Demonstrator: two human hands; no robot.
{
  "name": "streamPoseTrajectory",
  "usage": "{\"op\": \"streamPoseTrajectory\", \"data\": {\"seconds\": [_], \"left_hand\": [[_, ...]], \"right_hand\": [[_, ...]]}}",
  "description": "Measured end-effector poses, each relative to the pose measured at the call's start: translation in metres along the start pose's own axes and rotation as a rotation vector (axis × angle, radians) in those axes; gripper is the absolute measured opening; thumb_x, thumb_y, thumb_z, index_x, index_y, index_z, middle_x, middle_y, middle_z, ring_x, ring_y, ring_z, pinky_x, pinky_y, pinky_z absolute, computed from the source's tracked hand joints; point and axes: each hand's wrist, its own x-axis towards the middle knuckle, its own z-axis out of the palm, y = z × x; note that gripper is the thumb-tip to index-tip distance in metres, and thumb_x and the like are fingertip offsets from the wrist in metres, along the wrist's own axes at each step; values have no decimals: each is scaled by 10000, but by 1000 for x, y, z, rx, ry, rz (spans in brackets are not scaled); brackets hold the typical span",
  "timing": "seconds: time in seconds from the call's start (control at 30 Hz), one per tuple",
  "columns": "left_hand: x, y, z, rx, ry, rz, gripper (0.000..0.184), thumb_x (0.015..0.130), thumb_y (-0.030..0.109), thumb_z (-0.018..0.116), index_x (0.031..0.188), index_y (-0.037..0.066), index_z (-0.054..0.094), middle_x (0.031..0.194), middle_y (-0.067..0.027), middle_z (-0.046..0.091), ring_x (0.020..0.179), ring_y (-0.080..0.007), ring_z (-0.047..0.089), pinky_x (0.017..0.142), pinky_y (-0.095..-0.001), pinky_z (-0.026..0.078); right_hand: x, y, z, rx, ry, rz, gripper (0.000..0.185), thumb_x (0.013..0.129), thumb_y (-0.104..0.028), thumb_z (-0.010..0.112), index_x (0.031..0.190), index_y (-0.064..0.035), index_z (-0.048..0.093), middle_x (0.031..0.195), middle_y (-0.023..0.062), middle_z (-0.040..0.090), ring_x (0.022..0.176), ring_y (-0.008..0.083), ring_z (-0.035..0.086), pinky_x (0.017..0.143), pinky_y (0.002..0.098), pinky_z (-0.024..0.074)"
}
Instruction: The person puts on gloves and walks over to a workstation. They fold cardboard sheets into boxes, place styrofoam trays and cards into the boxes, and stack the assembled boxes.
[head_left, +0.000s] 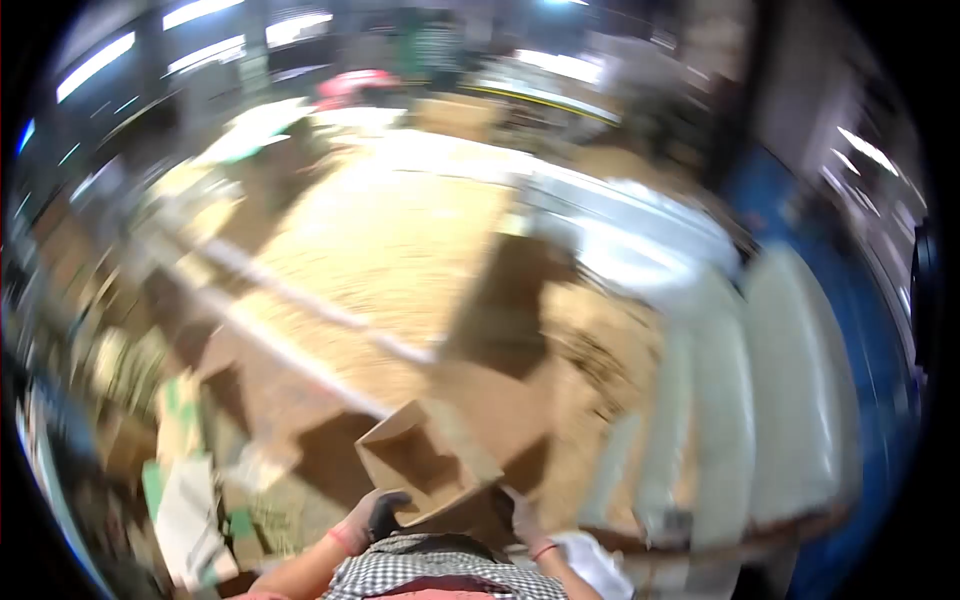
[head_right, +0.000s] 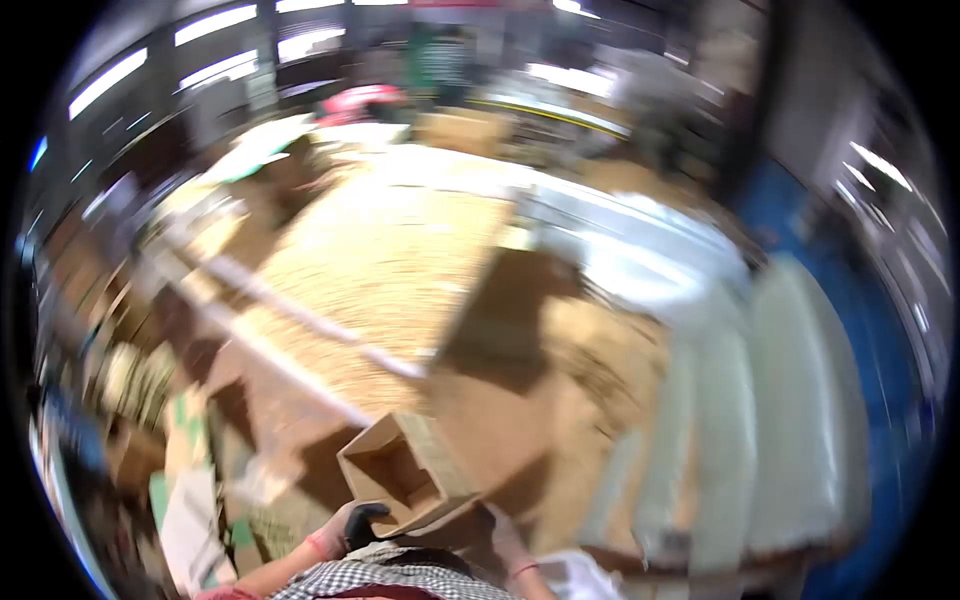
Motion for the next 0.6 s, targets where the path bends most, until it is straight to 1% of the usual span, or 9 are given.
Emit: {"op": "streamPoseTrajectory", "data": {"seconds": [0.03, 0.1, 0.13, 0.27, 0.33, 0.37, 0.47, 0.5, 0.6], "left_hand": [[-3, -6, -44, 86, 28, 131, 239, 854, 85, 579, 1079, 13, 610, 1022, -83, 650, 944, -193, 617, 824, -359, 514], [-46, 12, -100, 819, 212, 753, 242, 841, 101, 589, 1056, 0, 635, 1004, -87, 670, 893, -186, 626, 795, -341, 504], [-59, 11, -143, 1279, 357, 1054, 264, 827, 135, 611, 1048, -4, 654, 976, -96, 687, 839, -186, 638, 752, -346, 501], [-126, 12, -233, -255, 914, 361, 221, 890, 208, 582, 989, 26, 661, 963, -115, 680, 853, -238, 629, 699, -351, 465], [-176, 23, -248, -505, 1018, 544, 255, 922, 236, 535, 1024, 26, 638, 1030, -102, 658, 926, -215, 602, 748, -353, 451], [-182, 1, -286, -611, 982, 531, 280, 935, 233, 508, 1090, 22, 605, 1090, -104, 637, 1010, -207, 575, 803, -359, 439], [-202, -6, -316, -806, 1094, 624, 332, 953, 247, 473, 1151, 1, 577, 1101, -112, 634, 1027, -237, 575, 817, -370, 446], [-191, -20, -339, -802, 1151, 600, 411, 979, 283, 408, 1201, -29, 555, 1114, -120, 630, 1053, -248, 567, 882, -373, 441], [-175, -2, -360, -953, 1063, 608, 422, 984, 282, 394, 1198, -47, 550, 1115, -128, 628, 1039, -246, 578, 902, -361, 452]], "right_hand": [[41, 10, 10, -127, -115, -58, 338, 936, -125, 474, 1241, 6, 540, 1121, 136, 628, 1043, 216, 587, 926, 322, 465], [102, -53, 34, -365, -119, -290, 304, 946, -153, 496, 1201, 2, 557, 1053, 78, 625, 946, 148, 590, 855, 283, 487], [134, -66, 60, -128, -193, -192, 321, 955, -185, 515, 1213, 1, 555, 1088, 65, 617, 964, 146, 580, 871, 284, 476], [200, -163, 201, -27, -454, -279, 333, 967, -127, 496, 1275, -2, 508, 1170, 81, 586, 1074, 160, 554, 938, 301, 448], [213, -202, 287, -59, -684, -274, 362, 963, -104, 494, 1310, -2, 469, 1219, 88, 557, 1114, 163, 534, 956, 302, 439], [216, -212, 327, -70, -834, -282, 399, 959, -81, 491, 1344, -2, 429, 1267, 94, 528, 1154, 167, 513, 973, 304, 430], [226, -225, 433, -125, -1203, -256, 478, 942, -61, 510, 1393, -5, 360, 1330, 103, 476, 1195, 179, 485, 1008, 302, 403], [232, -225, 462, -21, -1315, -103, 535, 929, -54, 528, 1419, -9, 318, 1366, 108, 446, 1217, 198, 473, 1038, 316, 377], [255, -251, 535, -132, -1417, -39, 590, 922, -62, 545, 1442, -15, 270, 1410, 115, 403, 1256, 204, 444, 1057, 330, 358]]}}
